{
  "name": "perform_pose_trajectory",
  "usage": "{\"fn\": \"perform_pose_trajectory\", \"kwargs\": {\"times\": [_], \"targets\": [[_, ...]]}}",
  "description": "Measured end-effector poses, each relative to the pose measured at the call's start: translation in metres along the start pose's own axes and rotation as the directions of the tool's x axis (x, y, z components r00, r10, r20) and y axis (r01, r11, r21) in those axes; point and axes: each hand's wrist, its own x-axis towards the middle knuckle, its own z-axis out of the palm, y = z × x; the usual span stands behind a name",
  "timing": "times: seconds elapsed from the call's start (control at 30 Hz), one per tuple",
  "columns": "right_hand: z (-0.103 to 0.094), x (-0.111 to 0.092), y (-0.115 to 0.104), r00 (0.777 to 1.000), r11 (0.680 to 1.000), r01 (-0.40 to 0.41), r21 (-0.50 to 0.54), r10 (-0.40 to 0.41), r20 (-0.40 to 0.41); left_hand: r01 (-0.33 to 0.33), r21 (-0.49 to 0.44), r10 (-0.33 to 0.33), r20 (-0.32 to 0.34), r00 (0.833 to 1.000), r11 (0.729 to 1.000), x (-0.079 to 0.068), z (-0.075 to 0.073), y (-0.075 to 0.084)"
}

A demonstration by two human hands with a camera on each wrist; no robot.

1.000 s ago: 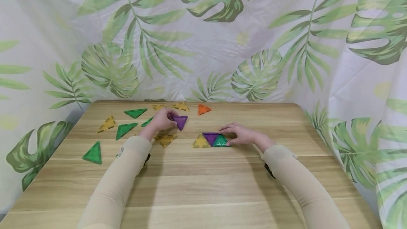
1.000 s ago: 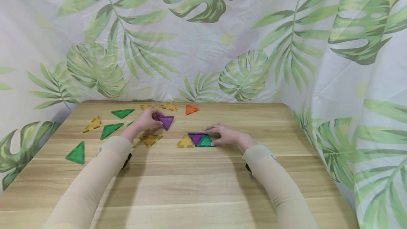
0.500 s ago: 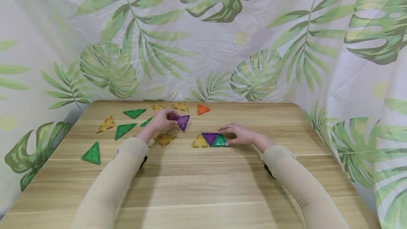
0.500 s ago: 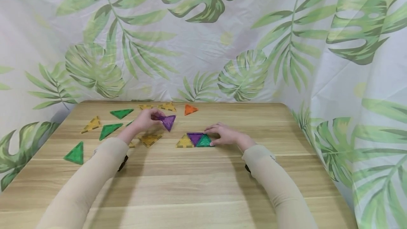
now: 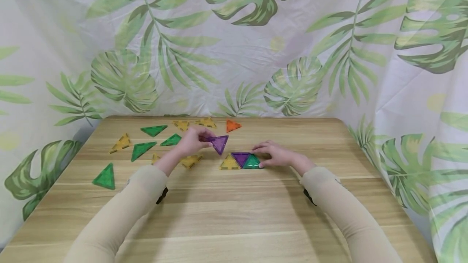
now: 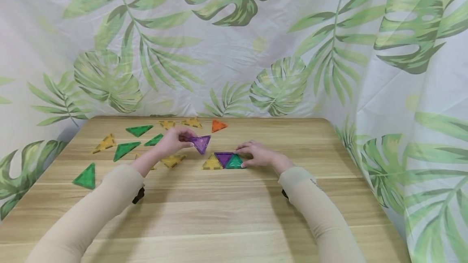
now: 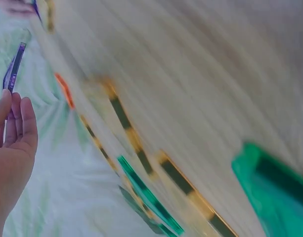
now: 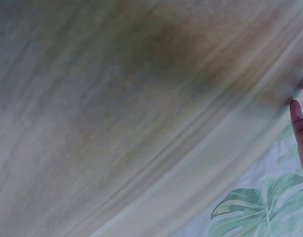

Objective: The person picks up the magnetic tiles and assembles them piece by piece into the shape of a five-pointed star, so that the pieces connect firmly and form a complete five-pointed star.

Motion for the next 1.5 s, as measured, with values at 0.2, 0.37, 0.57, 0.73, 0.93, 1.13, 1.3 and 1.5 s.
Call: {"fn": "perform_pose_trajectory", "kwargs": {"times": [0.2,0.37,0.57,0.73,0.93,1.13,1.3,1.5], "targets": [[0.001,-0.002,-0.001,1.0,0.999,0.022,-0.027,-0.022,-0.005,0.01,-0.027,-0.01,0.03,0.999,1.0,-0.013,0.017,0.021],[0.001,-0.003,0.0,0.999,0.999,0.037,-0.02,-0.038,-0.014,0.029,-0.061,-0.027,0.043,0.999,0.998,-0.024,0.032,0.031],[0.001,-0.005,0.003,1.0,1.0,0.03,0.0,-0.03,-0.009,0.017,-0.102,-0.008,0.087,0.996,0.995,-0.035,0.056,0.044],[0.0,-0.005,0.004,0.999,0.998,0.053,0.021,-0.053,-0.01,0.073,-0.137,-0.06,0.098,0.993,0.988,-0.042,0.076,0.047],[-0.002,-0.002,0.005,0.998,0.997,0.069,0.044,-0.069,0.007,0.072,-0.127,-0.053,0.147,0.988,0.989,-0.045,0.09,0.05],[-0.004,0.001,0.005,0.999,0.998,0.045,0.053,-0.046,0.028,0.071,-0.046,-0.061,0.184,0.981,0.996,-0.041,0.097,0.051],[-0.004,0.002,0.005,0.999,0.998,0.032,0.056,-0.035,0.037,0.021,0.02,-0.025,0.216,0.976,1.0,-0.037,0.099,0.05],[-0.004,0.004,0.003,0.999,0.998,0.038,0.052,-0.04,0.037,-0.063,0.119,0.033,0.234,0.972,0.991,-0.034,0.101,0.05]]}}
